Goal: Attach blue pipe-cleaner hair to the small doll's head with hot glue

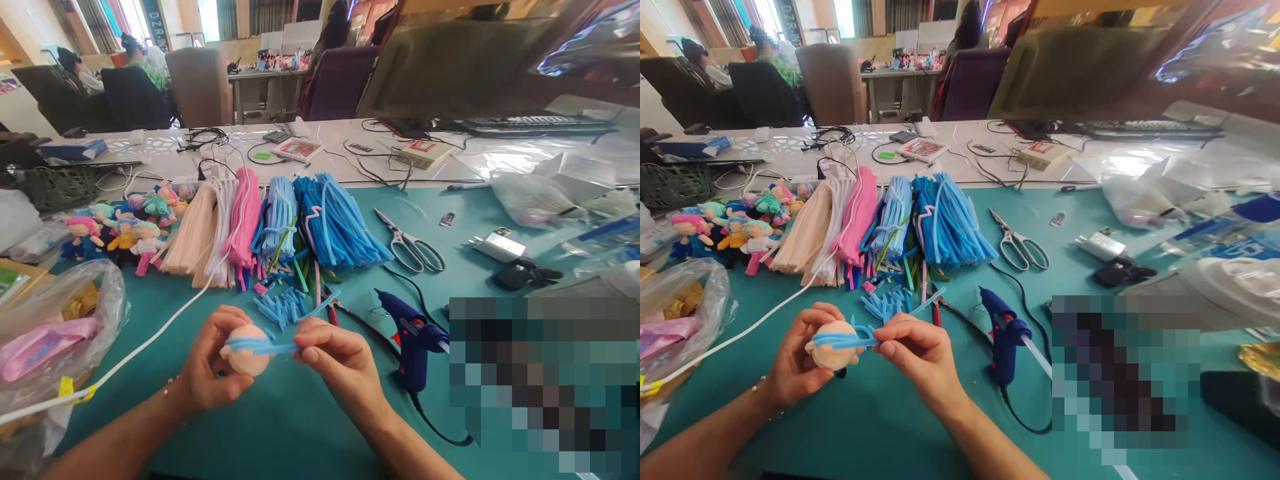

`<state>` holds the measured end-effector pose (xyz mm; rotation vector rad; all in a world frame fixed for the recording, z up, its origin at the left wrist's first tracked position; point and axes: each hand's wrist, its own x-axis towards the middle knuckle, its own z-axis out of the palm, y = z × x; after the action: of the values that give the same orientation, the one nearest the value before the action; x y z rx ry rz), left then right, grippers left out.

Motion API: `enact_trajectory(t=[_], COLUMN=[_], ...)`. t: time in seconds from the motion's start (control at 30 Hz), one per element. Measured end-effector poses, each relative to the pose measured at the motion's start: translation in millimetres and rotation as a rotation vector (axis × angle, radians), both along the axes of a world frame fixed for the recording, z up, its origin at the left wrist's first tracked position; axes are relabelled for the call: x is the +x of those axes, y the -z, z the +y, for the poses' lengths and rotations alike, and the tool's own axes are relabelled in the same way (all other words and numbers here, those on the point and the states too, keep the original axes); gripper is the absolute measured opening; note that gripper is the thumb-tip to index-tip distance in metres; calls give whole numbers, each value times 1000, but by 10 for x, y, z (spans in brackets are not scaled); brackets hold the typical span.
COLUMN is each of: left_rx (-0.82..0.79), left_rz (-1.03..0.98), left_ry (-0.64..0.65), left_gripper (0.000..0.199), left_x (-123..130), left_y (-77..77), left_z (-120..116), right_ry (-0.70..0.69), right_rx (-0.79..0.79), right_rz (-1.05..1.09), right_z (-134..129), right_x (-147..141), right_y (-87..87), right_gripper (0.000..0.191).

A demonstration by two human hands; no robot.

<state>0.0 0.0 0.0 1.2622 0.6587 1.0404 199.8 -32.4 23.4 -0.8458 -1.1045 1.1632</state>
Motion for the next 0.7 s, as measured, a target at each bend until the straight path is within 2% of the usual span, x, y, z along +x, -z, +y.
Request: enact_trajectory(t=[0.2,0.33,0.43,0.57,0.7], left_rx=[150,197,181,115,96], left_rz=[-16,-9,3,1,9], left_ry=[61,55,54,123,99], left_gripper=[44,44,43,48,48], left_x=[7,7,-7,-44,-54], left_y=[-15,10,46,107,114], left_z=[-7,-5,-11,-21,-20], right_ry=[-1,32,49,65,86], right_rx=[47,116,142,181,188], right_rz=[-70,-149,-207,-281,-305], right_z=[-15,-17,-13,-6,-7], right_x=[6,-11,-27,-38,-34], right_y=[13,19,24,30,26], right_gripper=[13,5,4,4,4])
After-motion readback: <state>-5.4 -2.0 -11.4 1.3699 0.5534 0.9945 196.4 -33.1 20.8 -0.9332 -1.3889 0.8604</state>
